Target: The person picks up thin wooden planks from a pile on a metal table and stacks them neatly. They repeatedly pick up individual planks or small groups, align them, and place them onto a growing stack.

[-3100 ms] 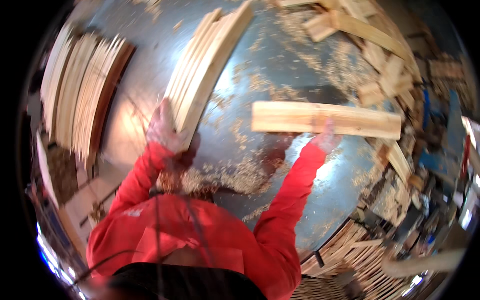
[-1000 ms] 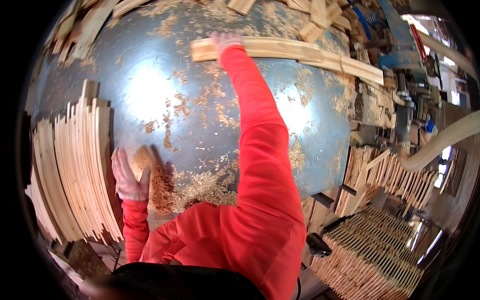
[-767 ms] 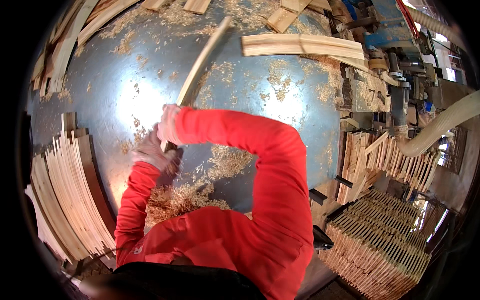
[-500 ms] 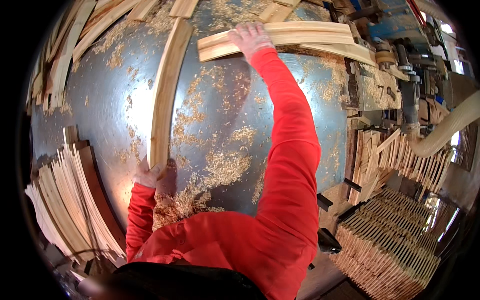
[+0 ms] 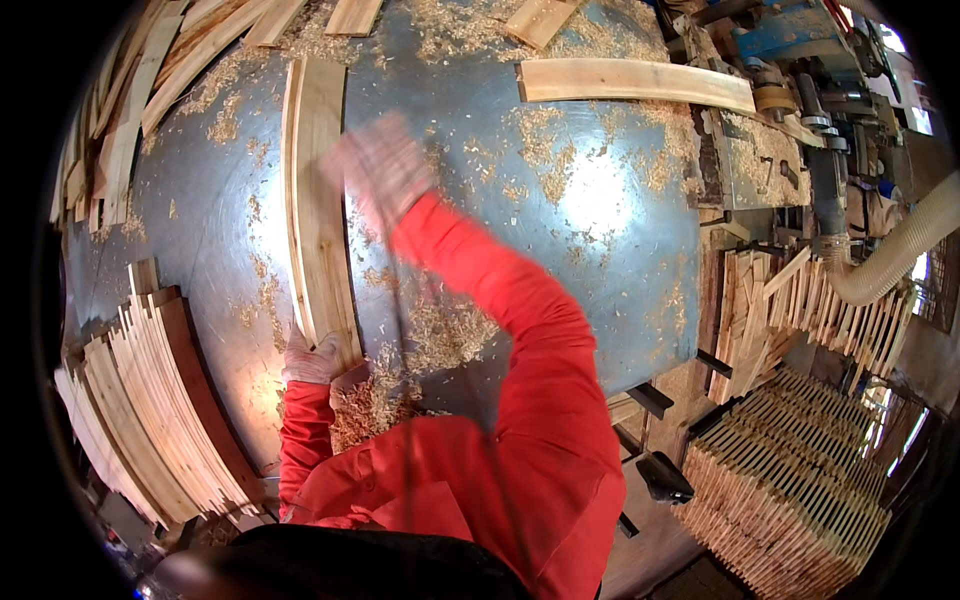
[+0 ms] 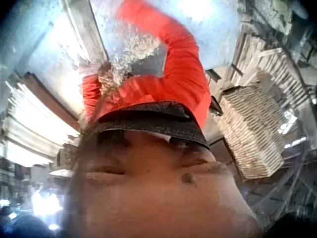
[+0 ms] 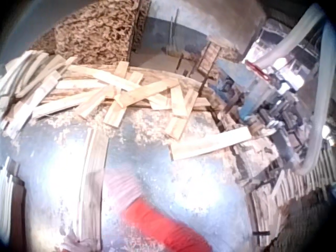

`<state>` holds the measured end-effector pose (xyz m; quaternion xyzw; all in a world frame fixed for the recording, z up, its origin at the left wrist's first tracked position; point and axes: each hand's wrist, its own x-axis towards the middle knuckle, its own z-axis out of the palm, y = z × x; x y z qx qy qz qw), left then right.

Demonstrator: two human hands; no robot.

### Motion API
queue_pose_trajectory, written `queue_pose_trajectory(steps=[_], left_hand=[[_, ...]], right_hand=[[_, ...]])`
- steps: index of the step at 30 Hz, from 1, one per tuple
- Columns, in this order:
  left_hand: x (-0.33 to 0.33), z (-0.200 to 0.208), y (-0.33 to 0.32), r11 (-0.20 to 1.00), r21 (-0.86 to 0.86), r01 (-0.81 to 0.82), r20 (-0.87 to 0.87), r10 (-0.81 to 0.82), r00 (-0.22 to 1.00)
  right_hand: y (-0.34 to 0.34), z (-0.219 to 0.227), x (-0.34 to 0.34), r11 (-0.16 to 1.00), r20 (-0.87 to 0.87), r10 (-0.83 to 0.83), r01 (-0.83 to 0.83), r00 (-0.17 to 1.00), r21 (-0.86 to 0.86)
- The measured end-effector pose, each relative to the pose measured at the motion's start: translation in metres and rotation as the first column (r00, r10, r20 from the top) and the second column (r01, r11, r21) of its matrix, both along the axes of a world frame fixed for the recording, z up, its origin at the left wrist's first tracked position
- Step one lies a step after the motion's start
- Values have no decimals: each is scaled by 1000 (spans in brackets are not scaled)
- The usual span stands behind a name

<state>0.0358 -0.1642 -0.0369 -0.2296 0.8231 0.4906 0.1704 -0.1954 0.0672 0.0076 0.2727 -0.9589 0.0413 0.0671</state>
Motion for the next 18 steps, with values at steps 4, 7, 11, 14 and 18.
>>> queue_pose_trajectory(steps=[4,7,11,14,18], left_hand=[[-7,25,6,998,26,53,-46,-52,998],[-15,30,10,994,108,-31,-21,33,999],[-13,25,11,953,272,-134,-29,148,989],[-5,20,9,957,282,-72,-55,91,994],[1,10,10,811,585,1,-248,178,952]], right_hand=[[172,-15,-101,798,-300,-213,342,930,496],[224,0,-143,703,-212,-268,341,940,624],[148,43,-103,755,272,-5,-174,962,632],[56,49,-8,698,366,426,-558,827,448],[-39,38,92,40,430,844,839,-319,543]])
